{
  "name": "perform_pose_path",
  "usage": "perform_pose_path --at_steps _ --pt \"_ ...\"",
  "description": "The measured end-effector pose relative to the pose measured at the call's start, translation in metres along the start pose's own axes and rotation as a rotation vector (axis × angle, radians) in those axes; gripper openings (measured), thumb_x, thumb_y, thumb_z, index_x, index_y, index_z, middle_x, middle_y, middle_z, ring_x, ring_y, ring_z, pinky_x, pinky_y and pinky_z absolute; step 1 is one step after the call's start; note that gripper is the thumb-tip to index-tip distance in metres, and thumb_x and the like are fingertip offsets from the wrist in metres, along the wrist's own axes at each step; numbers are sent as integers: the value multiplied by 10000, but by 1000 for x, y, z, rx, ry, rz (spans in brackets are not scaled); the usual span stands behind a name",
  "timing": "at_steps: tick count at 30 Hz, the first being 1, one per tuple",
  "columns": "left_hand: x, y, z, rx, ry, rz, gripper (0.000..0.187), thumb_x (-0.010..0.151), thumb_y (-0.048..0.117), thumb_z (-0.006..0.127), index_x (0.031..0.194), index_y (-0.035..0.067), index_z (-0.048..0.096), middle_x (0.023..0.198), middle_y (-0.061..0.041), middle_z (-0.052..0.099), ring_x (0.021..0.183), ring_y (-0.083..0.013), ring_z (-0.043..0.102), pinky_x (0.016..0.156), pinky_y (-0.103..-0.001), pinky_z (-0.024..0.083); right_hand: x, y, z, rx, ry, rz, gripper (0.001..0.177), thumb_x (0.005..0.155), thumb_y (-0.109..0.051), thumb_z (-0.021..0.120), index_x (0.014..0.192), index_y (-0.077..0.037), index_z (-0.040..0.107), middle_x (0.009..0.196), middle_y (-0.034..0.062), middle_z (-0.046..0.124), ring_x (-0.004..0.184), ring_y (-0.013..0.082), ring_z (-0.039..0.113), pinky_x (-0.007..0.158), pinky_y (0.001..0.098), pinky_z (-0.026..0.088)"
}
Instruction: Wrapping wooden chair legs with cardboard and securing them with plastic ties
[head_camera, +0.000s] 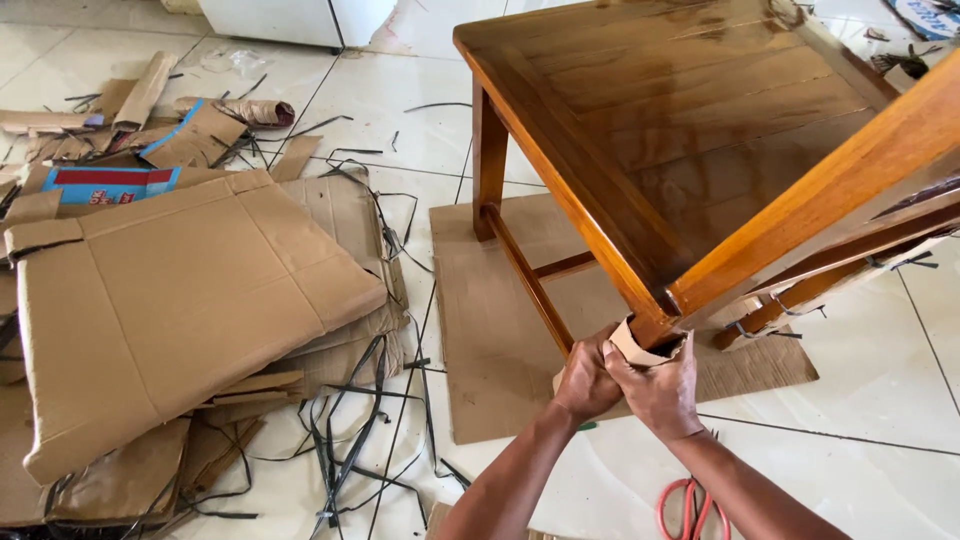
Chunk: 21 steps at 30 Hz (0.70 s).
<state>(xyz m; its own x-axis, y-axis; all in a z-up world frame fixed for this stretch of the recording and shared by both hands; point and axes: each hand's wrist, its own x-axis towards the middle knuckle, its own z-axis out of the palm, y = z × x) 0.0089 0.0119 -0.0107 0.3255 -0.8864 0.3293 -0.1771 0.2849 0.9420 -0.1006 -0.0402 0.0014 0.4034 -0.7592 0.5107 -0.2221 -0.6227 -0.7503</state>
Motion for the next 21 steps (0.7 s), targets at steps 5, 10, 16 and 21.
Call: perform_pose_path --at_steps 5,10,16,21 --pt "-2 3 0 -16 8 29 388 851 -33 569 1230 -94 625 1058 -191 757 853 -297 715 756 -393 593 -1 1 0 -80 -7 -138 629 811 -243 806 1221 84 459 942 138 684 658 193 673 575 265 556" --pt "-7 -35 3 135 -55 22 600 913 159 620 1457 -23 443 1184 -203 696 990 -331 694 869 -455 602 -5 -11 -4 44 -115 -52 809 802 -279 809 1410 37 380 1187 170 679 922 240 732 798 315 629" --pt "-11 -25 -2 191 -49 62 907 717 172 833 1492 118 366 1422 -158 589 1252 -385 611 1054 -528 526 -11 1 -16 90 -220 113 896 736 -347 843 1417 4 376 1252 166 649 1039 255 720 867 347 606" --pt "-13 7 -16 399 -193 -233 1096 673 170 855 1582 161 242 1576 -116 445 1408 -372 459 1179 -550 386 -20 19 -18 -57 -141 -13 1018 673 -518 830 1371 77 389 1157 238 676 910 312 752 763 370 651"
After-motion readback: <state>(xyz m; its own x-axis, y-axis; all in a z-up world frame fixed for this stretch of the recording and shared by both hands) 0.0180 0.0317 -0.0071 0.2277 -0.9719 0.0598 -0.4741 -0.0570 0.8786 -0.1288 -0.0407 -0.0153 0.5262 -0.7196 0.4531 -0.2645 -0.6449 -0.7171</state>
